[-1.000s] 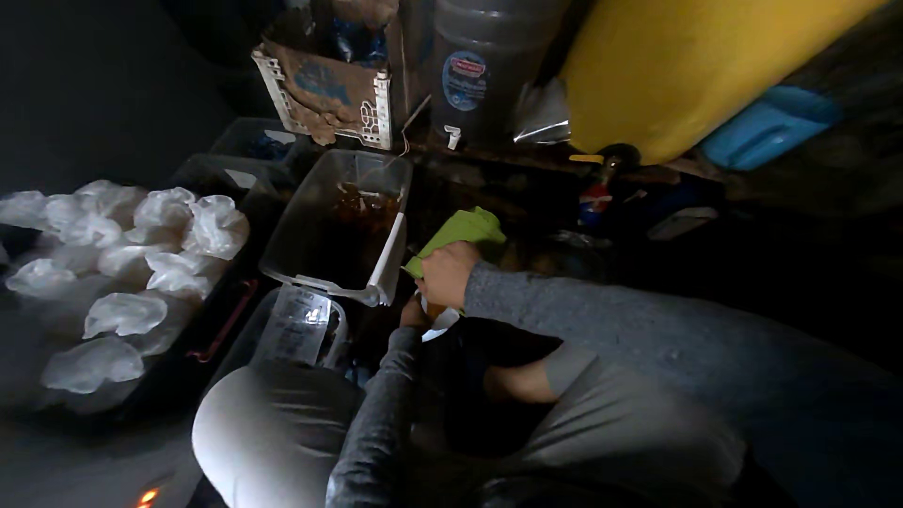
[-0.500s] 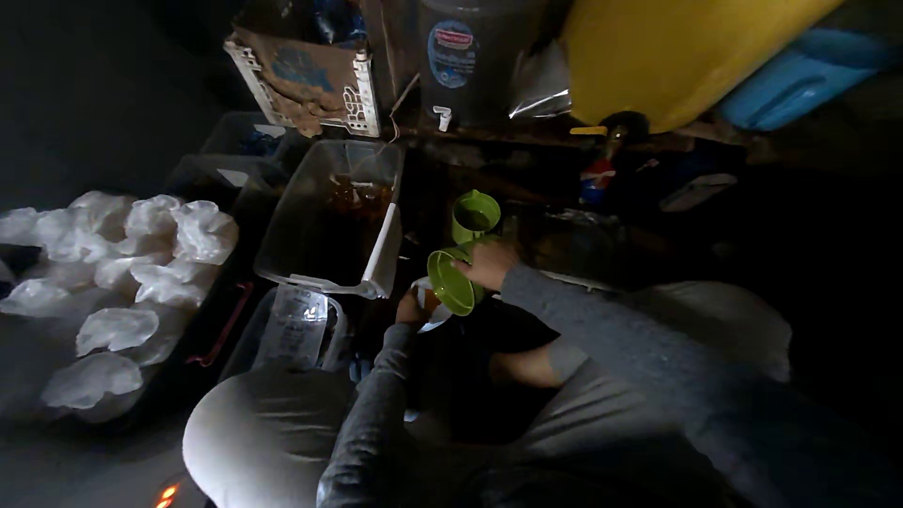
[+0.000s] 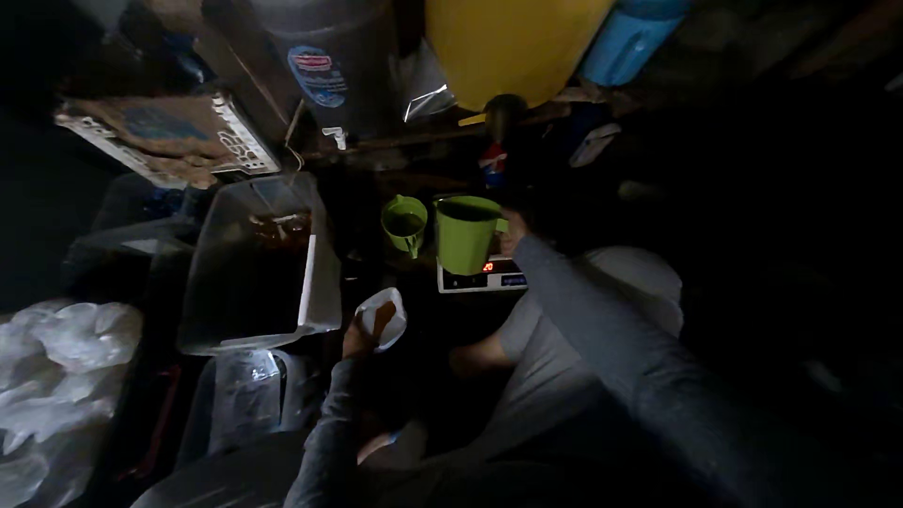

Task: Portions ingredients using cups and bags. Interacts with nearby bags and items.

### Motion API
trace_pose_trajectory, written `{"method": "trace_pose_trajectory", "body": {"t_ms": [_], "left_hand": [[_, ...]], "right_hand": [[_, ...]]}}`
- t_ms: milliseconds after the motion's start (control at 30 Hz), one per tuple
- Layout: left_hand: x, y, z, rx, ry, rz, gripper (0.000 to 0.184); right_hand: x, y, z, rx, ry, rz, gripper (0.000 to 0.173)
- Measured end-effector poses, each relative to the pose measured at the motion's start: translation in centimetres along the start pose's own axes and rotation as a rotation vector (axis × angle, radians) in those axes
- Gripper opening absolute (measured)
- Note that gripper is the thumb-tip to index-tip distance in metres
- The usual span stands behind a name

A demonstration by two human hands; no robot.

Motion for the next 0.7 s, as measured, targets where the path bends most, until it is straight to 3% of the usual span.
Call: {"method": "trace_pose_trajectory", "body": {"t_ms": [67,267,467,533,600,633,667,700], "left_hand": [[0.1,0.0,0.2,-0.018,-0.01,-0.018,0.082],[0.2,-0.2,0.4,-0.038,0.009,-0.023,0.083],[0.5,-0.4,0.3,-0.022,0.022,0.016,0.083],[0.2,-0.2,0.4,-0.035,0.015,0.014,0.083],[0.1,0.0,0.6,-0.032,0.017,0.008,0.082],[0.1,0.1,0.7,-0.028,0.013,-0.002,0.082],[0.2,0.1,0.9,-0.026,0.013,-0.008,0.083],[0.3,0.1,1.0,-0.025,0.017,-0.01,0.082]], "right_hand": [[-0.7,-0.5,-1.6,-0.073,0.065,-0.066,0.067],[-1.6,-1.8,-5.8,-0.367,0.195,-0.011,0.057],[-3.6,-0.8,-9.3,-0.229,0.174,-0.034,0.064],[-3.7,-0.7,-8.2,-0.283,0.23,0.024,0.067],[-4.3,-2.2,-2.6,-0.418,0.469,0.079,0.057],[-4.4,-3.8,1.4,-0.116,0.123,0.124,0.052],[-4.7,-4.7,4.3,-0.013,0.098,0.057,0.049],[-4.8,-5.0,5.5,-0.034,0.162,-0.02,0.046]]}}
Point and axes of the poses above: each hand's wrist, its own z-axis away from the middle knuckle, its own x-axis out of the palm, y = z × x, the point moved 9 cm from there along -z, towards the middle knuckle, and after that the axes turned 2 degrees about x, right-handed, at the moved point
